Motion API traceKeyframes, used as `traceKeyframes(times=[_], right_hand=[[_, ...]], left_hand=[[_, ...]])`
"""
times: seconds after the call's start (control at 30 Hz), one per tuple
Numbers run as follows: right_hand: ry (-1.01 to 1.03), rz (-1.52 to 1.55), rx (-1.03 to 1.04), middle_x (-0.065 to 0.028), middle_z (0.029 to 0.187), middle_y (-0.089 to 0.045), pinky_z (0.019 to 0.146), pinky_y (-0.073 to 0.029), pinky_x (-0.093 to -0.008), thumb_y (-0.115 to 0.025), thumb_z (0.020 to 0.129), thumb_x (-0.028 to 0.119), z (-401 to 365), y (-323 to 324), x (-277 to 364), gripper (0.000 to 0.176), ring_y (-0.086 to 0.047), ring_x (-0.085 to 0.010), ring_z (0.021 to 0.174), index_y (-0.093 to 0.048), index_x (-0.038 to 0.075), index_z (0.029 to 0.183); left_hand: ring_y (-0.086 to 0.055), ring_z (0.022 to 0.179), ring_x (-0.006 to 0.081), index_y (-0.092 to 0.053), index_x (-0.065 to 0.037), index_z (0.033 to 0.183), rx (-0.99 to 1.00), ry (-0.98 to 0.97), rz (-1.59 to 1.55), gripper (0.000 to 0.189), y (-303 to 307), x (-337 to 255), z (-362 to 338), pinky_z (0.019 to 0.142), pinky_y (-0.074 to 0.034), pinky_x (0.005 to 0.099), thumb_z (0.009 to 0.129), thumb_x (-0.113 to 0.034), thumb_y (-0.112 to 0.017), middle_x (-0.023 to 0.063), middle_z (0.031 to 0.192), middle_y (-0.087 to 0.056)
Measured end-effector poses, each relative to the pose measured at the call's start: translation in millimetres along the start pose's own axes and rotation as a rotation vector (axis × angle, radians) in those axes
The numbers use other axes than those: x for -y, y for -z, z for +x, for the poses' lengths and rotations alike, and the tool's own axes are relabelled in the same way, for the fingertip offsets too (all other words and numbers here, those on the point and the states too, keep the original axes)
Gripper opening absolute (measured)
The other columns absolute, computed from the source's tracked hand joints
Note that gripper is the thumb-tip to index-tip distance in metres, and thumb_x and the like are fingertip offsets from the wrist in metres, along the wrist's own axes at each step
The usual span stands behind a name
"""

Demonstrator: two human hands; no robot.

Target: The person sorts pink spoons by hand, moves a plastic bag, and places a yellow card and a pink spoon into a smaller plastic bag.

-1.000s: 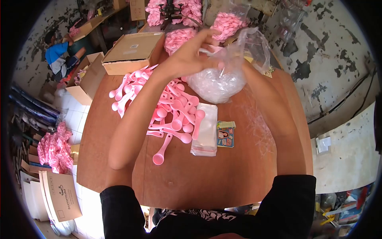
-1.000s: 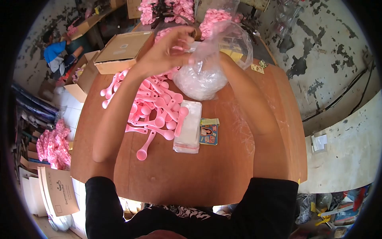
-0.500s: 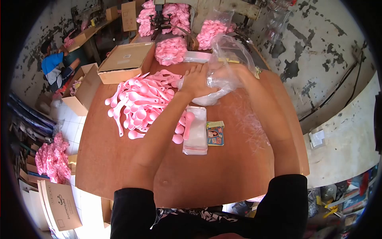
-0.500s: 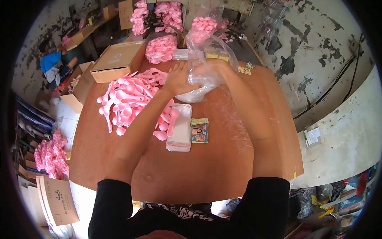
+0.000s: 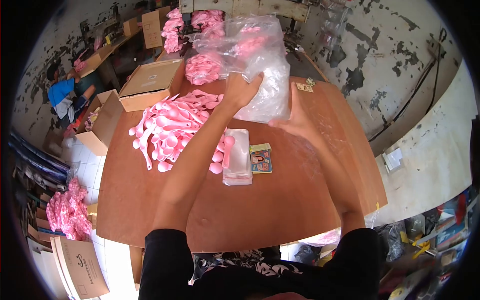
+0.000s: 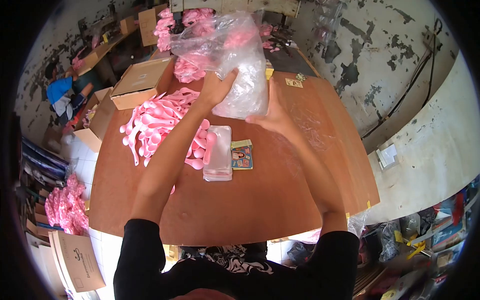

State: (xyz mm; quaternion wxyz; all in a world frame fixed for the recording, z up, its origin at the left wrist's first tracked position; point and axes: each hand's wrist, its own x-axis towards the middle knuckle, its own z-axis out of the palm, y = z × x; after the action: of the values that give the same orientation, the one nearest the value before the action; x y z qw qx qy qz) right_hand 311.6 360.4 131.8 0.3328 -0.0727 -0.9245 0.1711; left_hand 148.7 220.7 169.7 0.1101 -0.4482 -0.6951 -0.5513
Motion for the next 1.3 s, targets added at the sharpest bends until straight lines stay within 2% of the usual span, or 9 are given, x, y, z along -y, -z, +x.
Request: traceKeyframes(times=[0.07,0.23,0.3,0.4,0.53,0.57,0.67,1.2,1.3], right_hand=[[0.089,0.659,-0.030,-0.0234,0.149,-0.022,0.110,-0.028,-0.0396,-0.090,0.056,0.023,-6.3,-11.4,-4.5,0.129,-0.028,-0.0324,0.136,-0.001,-0.006,0.145],[-0.011,0.604,-0.149,-0.0199,0.145,-0.027,0.109,-0.031,-0.0403,-0.090,0.056,0.017,-35.9,7.6,-8.9,0.126,-0.033,-0.0292,0.133,-0.003,-0.002,0.146],[0.029,0.629,-0.264,-0.0185,0.143,-0.030,0.108,-0.033,-0.0402,-0.089,0.057,0.016,-42.0,18.3,-12.5,0.122,-0.035,-0.0281,0.131,-0.006,-0.001,0.146],[-0.014,0.539,-0.317,-0.0183,0.142,-0.031,0.107,-0.033,-0.0404,-0.089,0.058,0.019,-47.6,33.2,-41.6,0.121,-0.035,-0.0285,0.131,-0.009,0.000,0.146],[-0.113,0.266,-0.431,-0.0214,0.144,-0.030,0.109,-0.029,-0.0422,-0.089,0.057,0.028,-44.1,57.5,-87.4,0.123,-0.033,-0.0314,0.133,-0.010,-0.001,0.146],[-0.148,0.167,-0.438,-0.0233,0.145,-0.028,0.111,-0.027,-0.0421,-0.089,0.057,0.028,-40.8,62.9,-98.3,0.123,-0.032,-0.0338,0.134,-0.010,-0.003,0.145],[-0.197,0.012,-0.477,-0.0232,0.141,-0.033,0.109,-0.029,-0.0413,-0.089,0.057,0.026,-26.2,64.0,-137.9,0.119,-0.035,-0.0323,0.131,-0.014,-0.005,0.144],[-0.335,0.064,-0.537,-0.0234,0.141,-0.036,0.107,-0.033,-0.0436,-0.090,0.053,0.037,172.1,-61.3,-295.1,0.114,-0.039,-0.0374,0.129,-0.026,0.002,0.141],[-0.621,-0.287,-0.302,-0.0234,0.144,-0.032,0.110,-0.030,-0.0433,-0.083,0.062,0.045,190.2,-78.8,-305.8,0.106,-0.034,-0.0381,0.133,-0.026,0.008,0.144]], left_hand=[[-0.058,0.107,0.0335,-0.055,0.001,0.120,0.006,-0.011,-0.049,0.049,-8.1,-18.5,-1.8,0.092,-0.044,0.0415,0.083,-0.030,-0.065,0.0230,0.115,-0.060],[-0.055,0.114,0.0336,-0.045,0.005,0.129,0.101,-0.106,-0.246,0.075,-6.1,-55.8,-1.3,0.098,-0.042,0.0404,0.077,-0.041,-0.073,0.0232,0.124,-0.055],[-0.030,0.135,0.0408,-0.038,0.000,0.139,0.337,-0.162,-0.286,0.096,-1.7,-60.7,3.5,0.112,-0.025,0.0443,0.068,-0.053,-0.076,0.0260,0.141,-0.038],[-0.021,0.139,0.0421,-0.028,0.000,0.144,0.166,-0.131,-0.078,0.109,8.0,-66.8,-24.8,0.113,-0.022,0.0456,0.064,-0.056,-0.078,0.0260,0.146,-0.030],[-0.035,0.129,0.0441,-0.031,-0.003,0.142,0.717,-0.056,0.016,0.083,57.5,-92.5,-125.3,0.106,-0.032,0.0461,0.081,-0.043,-0.069,0.0274,0.137,-0.037],[-0.041,0.123,0.0421,-0.037,-0.003,0.138,0.707,-0.241,0.016,0.074,56.5,-74.3,-161.3,0.101,-0.038,0.0460,0.082,-0.039,-0.069,0.0248,0.129,-0.043],[-0.041,0.124,0.0393,-0.043,-0.001,0.131,0.948,0.045,0.115,0.063,79.7,-64.5,-234.7,0.103,-0.038,0.0439,0.084,-0.036,-0.067,0.0229,0.131,-0.041],[-0.049,0.119,0.0307,-0.054,-0.007,0.123,0.775,-0.045,0.212,0.062,71.2,-20.3,-280.4,0.106,-0.036,0.0471,0.077,-0.044,-0.072,0.0126,0.124,-0.052],[-0.050,0.118,0.0280,-0.057,-0.008,0.120,0.788,-0.046,0.229,0.057,69.0,-18.9,-282.0,0.105,-0.038,0.0458,0.077,-0.043,-0.072,0.0113,0.123,-0.053]])
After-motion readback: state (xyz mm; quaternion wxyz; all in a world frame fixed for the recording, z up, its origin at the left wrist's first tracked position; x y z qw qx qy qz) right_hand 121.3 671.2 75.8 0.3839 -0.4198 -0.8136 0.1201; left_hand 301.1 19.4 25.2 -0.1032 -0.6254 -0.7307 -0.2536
